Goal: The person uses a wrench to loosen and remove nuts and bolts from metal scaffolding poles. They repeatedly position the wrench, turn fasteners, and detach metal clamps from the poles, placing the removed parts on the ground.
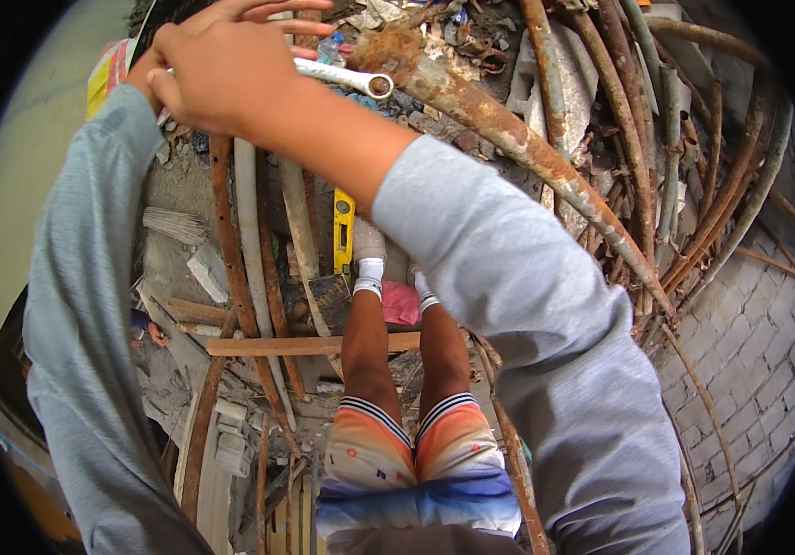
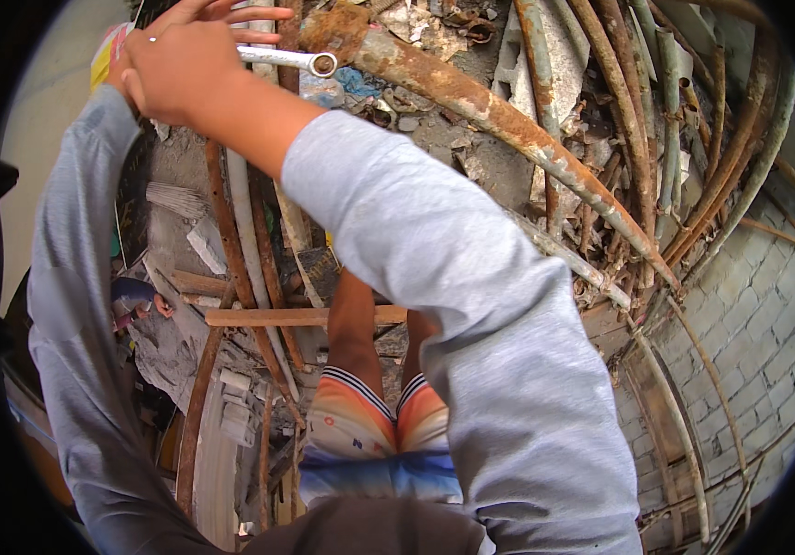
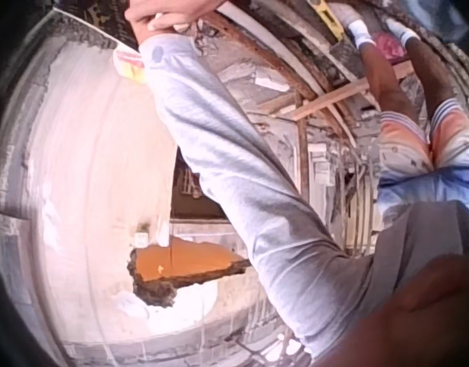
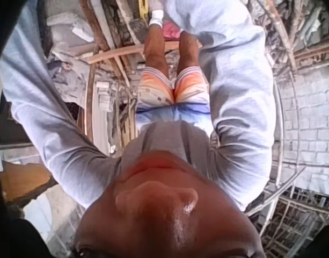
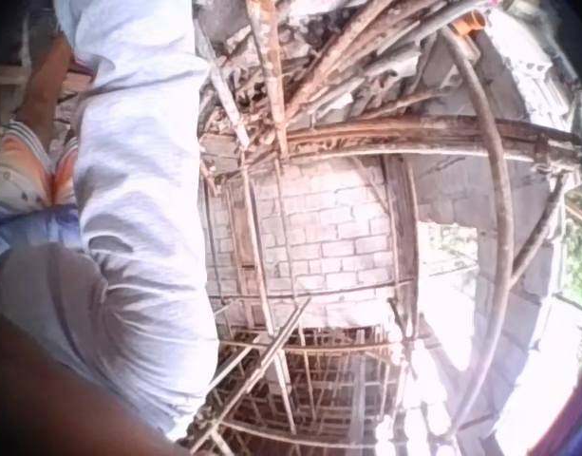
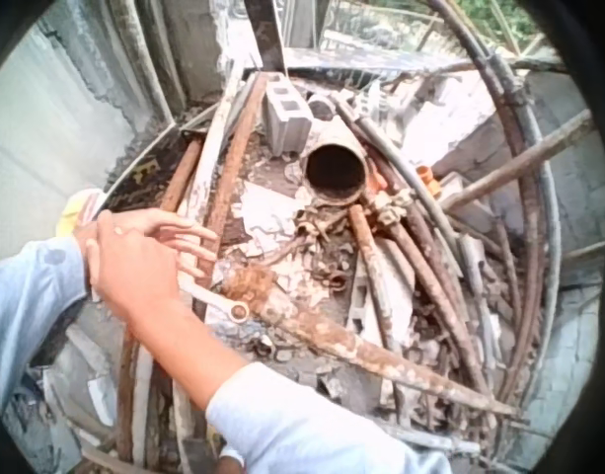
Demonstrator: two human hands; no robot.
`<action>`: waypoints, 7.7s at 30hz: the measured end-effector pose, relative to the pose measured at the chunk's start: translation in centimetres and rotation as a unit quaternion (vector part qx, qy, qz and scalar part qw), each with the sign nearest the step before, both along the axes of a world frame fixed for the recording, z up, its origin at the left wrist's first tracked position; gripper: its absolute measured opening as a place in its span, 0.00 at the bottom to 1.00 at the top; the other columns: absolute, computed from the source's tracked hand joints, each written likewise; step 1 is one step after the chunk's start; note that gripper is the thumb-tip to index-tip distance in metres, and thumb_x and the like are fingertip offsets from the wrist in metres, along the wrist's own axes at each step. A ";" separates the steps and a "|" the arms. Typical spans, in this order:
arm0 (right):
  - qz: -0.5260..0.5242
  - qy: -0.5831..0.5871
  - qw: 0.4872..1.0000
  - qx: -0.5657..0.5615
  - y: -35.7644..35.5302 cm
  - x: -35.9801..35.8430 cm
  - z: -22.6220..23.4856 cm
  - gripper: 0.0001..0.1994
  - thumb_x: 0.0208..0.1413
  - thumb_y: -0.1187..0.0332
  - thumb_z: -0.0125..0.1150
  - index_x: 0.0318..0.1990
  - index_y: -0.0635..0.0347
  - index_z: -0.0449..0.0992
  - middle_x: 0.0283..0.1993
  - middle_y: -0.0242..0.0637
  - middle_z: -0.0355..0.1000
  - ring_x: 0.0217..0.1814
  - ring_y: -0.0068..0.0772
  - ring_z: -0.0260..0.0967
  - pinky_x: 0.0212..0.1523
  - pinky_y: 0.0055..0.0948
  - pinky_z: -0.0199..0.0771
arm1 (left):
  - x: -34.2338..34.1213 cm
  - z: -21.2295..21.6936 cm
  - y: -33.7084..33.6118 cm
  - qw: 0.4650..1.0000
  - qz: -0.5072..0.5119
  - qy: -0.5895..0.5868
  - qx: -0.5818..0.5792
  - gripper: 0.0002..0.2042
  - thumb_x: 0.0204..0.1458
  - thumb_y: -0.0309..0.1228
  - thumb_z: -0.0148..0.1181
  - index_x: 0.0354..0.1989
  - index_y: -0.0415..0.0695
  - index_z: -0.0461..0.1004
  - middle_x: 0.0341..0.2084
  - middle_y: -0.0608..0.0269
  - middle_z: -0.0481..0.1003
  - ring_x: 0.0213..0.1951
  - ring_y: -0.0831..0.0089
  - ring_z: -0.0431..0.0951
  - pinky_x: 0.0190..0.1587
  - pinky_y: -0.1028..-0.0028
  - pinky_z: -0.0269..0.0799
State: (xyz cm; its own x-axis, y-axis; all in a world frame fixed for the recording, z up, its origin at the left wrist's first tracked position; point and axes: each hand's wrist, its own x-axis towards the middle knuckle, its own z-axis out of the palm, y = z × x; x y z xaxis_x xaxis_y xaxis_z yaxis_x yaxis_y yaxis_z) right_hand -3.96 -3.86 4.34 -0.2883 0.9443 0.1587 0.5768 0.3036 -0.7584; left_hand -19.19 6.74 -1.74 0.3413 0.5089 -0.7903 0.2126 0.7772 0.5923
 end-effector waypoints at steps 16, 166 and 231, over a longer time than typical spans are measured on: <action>0.095 -0.031 0.995 -0.027 -19.3 17.3 0.9 0.08 0.46 0.63 0.71 0.28 0.55 0.80 0.58 0.43 0.69 0.66 0.47 0.60 0.65 0.51 0.59 | 17.8 -1.4 -7.6 0.853 -0.245 0.122 0.445 0.20 0.61 0.47 0.61 0.43 0.41 0.83 0.26 0.57 0.81 0.29 0.66 0.83 0.36 0.62 0.78; -0.384 0.528 0.718 -0.242 -19.0 0.1 4.8 0.15 0.70 0.72 0.48 0.60 0.67 0.62 0.37 0.49 0.75 0.40 0.46 0.76 0.44 0.38 0.73 | 19.7 -1.1 -5.7 0.844 -0.246 0.218 0.425 0.15 0.62 0.38 0.57 0.37 0.36 0.80 0.28 0.54 0.79 0.32 0.69 0.76 0.42 0.69 0.72; -0.432 0.124 0.773 -0.449 -44.1 36.8 -4.7 0.27 0.69 0.51 0.55 0.26 0.68 0.77 0.18 0.50 0.69 0.17 0.41 0.62 0.24 0.44 0.65 | 22.6 -14.4 -29.0 0.897 0.398 0.185 0.050 0.08 0.63 0.28 0.56 0.37 0.37 0.67 0.18 0.63 0.68 0.19 0.63 0.73 0.22 0.59 0.77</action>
